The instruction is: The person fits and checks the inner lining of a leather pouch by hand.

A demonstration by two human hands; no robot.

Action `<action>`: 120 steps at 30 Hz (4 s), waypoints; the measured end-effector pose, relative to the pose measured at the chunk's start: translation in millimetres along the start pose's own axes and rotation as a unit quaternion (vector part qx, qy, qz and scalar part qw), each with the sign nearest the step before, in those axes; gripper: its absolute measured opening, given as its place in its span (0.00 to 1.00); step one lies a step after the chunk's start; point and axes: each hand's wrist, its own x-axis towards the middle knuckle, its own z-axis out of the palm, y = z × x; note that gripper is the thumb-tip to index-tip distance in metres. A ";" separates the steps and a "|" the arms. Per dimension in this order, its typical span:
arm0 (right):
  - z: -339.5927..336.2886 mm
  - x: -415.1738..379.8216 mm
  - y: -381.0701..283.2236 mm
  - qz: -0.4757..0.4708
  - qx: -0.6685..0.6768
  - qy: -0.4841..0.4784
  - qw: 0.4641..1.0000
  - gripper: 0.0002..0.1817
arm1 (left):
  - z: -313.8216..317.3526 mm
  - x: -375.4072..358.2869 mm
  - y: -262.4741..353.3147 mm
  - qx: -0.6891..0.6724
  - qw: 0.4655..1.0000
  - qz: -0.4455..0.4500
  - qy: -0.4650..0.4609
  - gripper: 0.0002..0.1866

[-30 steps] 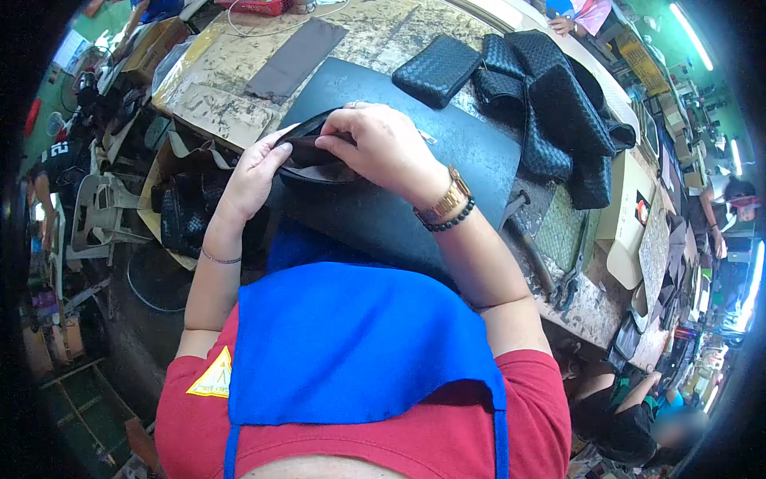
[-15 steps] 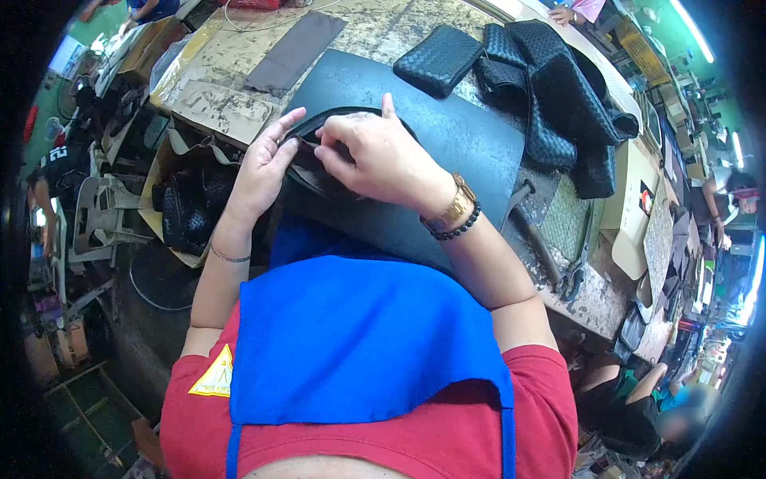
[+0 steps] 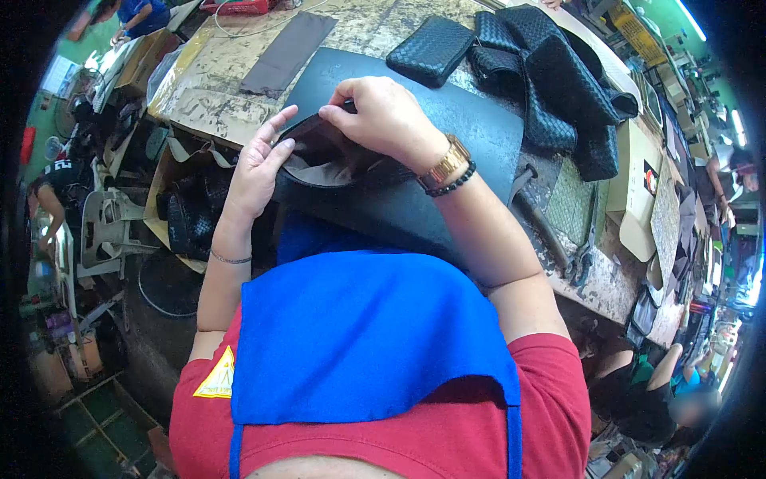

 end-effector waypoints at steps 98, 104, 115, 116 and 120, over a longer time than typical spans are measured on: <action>-8.8 -28.3 9.6 0.047 -0.047 0.053 0.996 0.12 | 4.5 58.3 27.4 0.138 0.981 -0.085 -0.108 0.31; -7.1 -28.0 7.0 0.041 -0.060 0.060 0.996 0.12 | 16.7 62.8 33.6 0.170 0.972 -0.090 -0.135 0.28; -27.2 -52.1 8.6 0.077 -0.070 0.061 0.993 0.12 | 18.6 77.1 34.2 0.232 0.958 -0.031 -0.167 0.26; -27.9 -52.0 8.3 0.076 -0.073 0.064 0.992 0.12 | 18.7 77.6 34.1 0.231 0.957 -0.027 -0.171 0.26; -25.3 -49.0 10.6 0.071 -0.088 0.088 0.990 0.12 | 18.7 76.9 33.1 0.223 0.960 -0.025 -0.166 0.25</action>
